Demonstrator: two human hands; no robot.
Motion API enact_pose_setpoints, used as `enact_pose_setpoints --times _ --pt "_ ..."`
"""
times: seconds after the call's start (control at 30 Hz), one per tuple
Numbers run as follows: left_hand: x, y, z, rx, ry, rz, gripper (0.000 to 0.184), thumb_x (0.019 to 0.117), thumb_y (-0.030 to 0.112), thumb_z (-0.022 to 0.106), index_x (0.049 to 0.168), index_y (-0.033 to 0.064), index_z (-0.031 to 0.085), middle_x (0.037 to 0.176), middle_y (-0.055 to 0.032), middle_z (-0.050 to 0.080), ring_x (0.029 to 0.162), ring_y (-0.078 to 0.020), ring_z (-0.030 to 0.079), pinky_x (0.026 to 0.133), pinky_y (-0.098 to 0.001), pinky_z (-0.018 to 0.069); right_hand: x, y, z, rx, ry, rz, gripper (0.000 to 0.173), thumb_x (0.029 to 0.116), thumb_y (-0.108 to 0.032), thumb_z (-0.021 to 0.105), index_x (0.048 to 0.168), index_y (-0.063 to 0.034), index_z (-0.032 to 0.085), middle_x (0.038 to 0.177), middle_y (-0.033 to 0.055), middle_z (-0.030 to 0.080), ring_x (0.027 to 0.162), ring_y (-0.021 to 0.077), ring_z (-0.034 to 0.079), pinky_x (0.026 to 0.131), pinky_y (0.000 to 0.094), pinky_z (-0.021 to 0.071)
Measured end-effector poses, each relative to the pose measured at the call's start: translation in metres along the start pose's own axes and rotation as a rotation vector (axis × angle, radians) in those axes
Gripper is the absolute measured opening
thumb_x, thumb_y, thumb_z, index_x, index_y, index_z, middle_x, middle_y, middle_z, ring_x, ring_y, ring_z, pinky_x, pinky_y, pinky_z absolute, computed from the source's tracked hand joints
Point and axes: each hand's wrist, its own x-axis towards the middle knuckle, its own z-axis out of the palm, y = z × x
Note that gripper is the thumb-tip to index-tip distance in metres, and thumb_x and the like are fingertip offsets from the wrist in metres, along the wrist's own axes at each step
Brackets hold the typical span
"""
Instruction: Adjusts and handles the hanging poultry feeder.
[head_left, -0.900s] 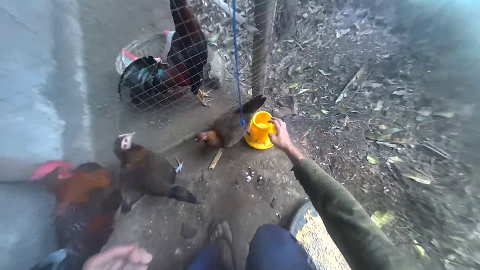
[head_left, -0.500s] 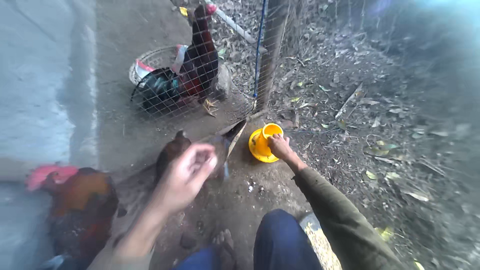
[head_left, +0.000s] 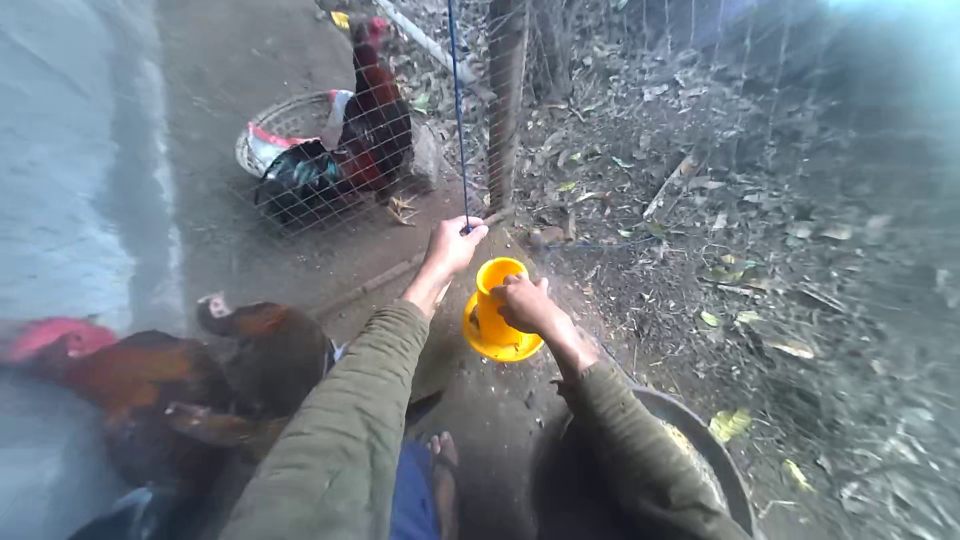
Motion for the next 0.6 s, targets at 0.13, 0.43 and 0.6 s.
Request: enact_pose_setpoints --times 0.13,0.43,0.6 --pt "-0.018 -0.002 0.001 -0.190 -0.093 -0.043 0.022 0.1020 0.020 0.064 0.113 0.0023 0.070 0.102 -0.0117 0.072 0.090 -0.0159 0.072 0.088 -0.0362 0.0596 -0.013 -0.010 0.010 0.008 0.026 -0.095 0.037 0.0966 -0.017 0.063 0.133 -0.0173 0.066 0.132 0.0132 0.061 0.132 0.0358 0.049 0.105 0.0676 0.0333" --pt "-0.050 0.000 0.000 -0.059 -0.063 0.126 0.014 0.0980 0.016 0.069 0.109 0.0119 0.077 0.095 -0.0037 0.076 0.082 -0.0130 0.070 0.080 -0.0378 0.0577 -0.042 -0.015 0.009 0.100 0.221 -0.259 0.030 0.0978 -0.019 0.062 0.126 -0.0117 0.069 0.119 0.0132 0.067 0.121 0.0342 0.057 0.102 0.0638 0.0363" --pt "-0.044 -0.006 0.002 0.099 0.046 0.408 0.012 0.0945 0.009 0.071 0.104 0.0090 0.079 0.101 -0.0041 0.076 0.092 -0.0094 0.071 0.088 -0.0319 0.0579 -0.041 -0.016 0.017 0.140 0.384 -0.336 0.027 0.0974 -0.021 0.064 0.120 -0.0092 0.072 0.110 0.0127 0.069 0.111 0.0321 0.063 0.094 0.0586 0.0435"
